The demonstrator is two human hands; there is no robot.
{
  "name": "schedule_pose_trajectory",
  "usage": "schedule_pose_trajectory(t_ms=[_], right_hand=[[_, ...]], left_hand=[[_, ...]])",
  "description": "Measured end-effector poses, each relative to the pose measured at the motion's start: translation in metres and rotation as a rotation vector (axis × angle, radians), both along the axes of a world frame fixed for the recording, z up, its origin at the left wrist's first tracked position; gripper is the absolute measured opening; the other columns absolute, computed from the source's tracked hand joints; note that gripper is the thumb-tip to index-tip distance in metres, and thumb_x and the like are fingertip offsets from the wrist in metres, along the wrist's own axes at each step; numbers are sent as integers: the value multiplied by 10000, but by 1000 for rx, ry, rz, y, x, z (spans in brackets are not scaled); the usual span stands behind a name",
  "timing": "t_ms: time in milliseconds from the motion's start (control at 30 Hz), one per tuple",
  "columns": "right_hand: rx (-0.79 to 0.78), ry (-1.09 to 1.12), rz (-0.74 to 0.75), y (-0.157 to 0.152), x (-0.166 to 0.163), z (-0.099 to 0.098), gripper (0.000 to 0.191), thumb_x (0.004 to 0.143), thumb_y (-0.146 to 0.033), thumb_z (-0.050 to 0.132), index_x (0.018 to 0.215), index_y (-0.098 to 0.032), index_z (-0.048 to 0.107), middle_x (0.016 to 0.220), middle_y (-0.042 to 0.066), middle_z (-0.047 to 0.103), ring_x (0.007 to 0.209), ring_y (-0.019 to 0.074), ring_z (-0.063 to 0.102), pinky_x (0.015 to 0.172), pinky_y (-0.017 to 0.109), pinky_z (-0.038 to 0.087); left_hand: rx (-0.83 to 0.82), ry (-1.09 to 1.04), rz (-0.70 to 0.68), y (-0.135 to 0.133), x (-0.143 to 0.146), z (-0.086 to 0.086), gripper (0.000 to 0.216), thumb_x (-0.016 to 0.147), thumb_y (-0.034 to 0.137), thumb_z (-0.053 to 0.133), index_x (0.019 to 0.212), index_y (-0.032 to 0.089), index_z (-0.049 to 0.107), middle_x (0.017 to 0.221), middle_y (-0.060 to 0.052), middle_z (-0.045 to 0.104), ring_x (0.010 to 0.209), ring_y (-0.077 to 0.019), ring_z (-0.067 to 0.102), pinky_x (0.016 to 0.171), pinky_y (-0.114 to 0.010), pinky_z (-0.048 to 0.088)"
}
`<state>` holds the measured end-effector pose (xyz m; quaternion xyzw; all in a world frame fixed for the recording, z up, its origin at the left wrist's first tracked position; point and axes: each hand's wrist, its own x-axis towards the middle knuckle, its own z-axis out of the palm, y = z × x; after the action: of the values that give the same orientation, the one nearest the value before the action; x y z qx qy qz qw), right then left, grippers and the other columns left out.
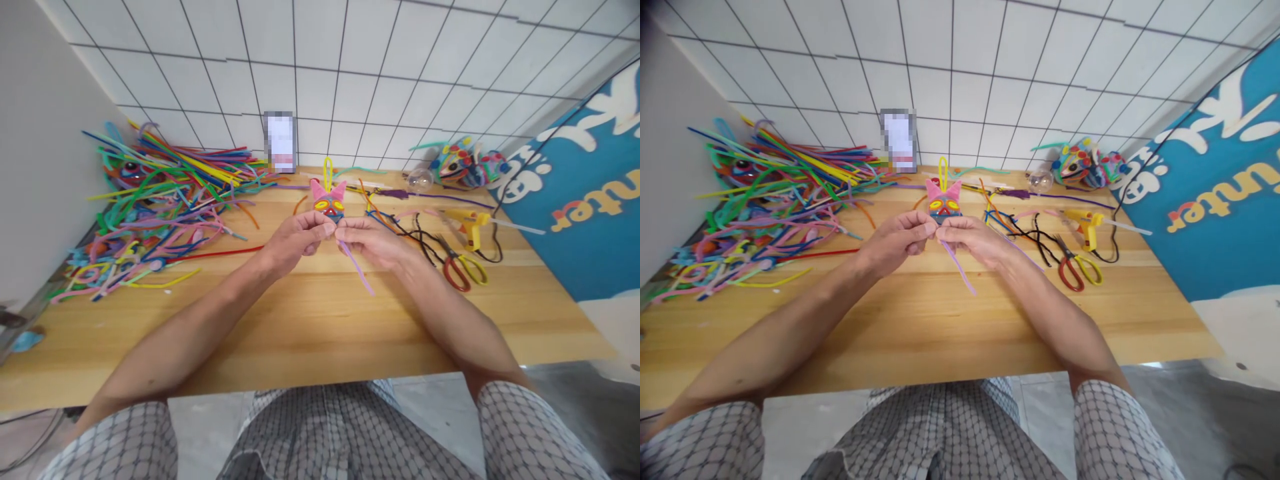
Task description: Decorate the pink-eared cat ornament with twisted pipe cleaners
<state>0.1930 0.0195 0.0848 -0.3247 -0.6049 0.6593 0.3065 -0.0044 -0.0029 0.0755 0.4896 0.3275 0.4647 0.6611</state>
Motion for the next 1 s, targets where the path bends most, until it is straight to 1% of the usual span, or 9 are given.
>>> schedule_pose_trajectory(t_ms=[167,233,367,533,633,700,800,933,1000], right_hand=[[-3,40,-42,-1,-7,-8,409,745,-534,848,707,-199,616,682,-34,565,660,124,486,671,282,412],[-32,57,-39,-2,-8,-8,431,728,-550,863,708,-196,618,676,-37,565,644,117,488,659,274,409],[-71,42,-21,-6,-1,2,424,719,-547,852,696,-193,620,664,-35,569,619,118,482,620,274,376],[27,-50,51,-6,7,23,320,755,-463,785,680,-192,631,661,-28,574,651,130,488,648,280,365],[97,-97,52,0,10,29,306,786,-454,752,689,-187,636,664,-32,566,657,128,488,672,278,368],[119,-106,41,6,10,31,327,808,-474,752,705,-187,633,668,-35,557,656,127,490,675,276,374],[133,-54,1,14,8,31,361,825,-508,773,731,-188,634,679,-37,554,653,125,491,662,270,381],[133,69,-105,21,-1,28,414,794,-547,822,711,-190,630,678,-30,567,665,132,506,671,273,405],[79,117,-143,24,-3,27,436,754,-565,855,709,-194,630,676,-25,578,667,141,521,674,282,426]], left_hand=[[-176,-204,109,-13,16,-6,351,735,389,910,810,167,649,571,90,395,459,-37,285,453,-172,258],[-186,-213,121,-14,17,-6,350,748,404,898,829,173,649,598,82,426,461,-40,309,453,-171,263],[-41,-26,39,-9,3,7,396,797,526,830,848,163,680,731,22,579,484,-50,368,460,-204,265],[207,325,-66,1,-12,32,331,818,483,799,842,167,703,672,35,531,575,-92,404,543,-219,313],[307,411,-64,8,-11,41,322,820,475,778,811,165,694,690,25,552,623,-106,420,584,-227,327],[332,415,-17,13,-8,44,335,822,487,775,797,165,686,678,25,541,627,-109,406,580,-230,315],[268,320,86,16,2,43,393,803,529,808,787,167,656,621,46,484,578,-97,365,536,-226,278],[38,-36,163,14,27,39,471,766,557,861,807,180,581,585,80,429,496,-64,318,484,-203,260],[-58,-199,185,14,38,38,470,761,524,878,814,185,556,612,79,438,493,-56,333,482,-190,279]])
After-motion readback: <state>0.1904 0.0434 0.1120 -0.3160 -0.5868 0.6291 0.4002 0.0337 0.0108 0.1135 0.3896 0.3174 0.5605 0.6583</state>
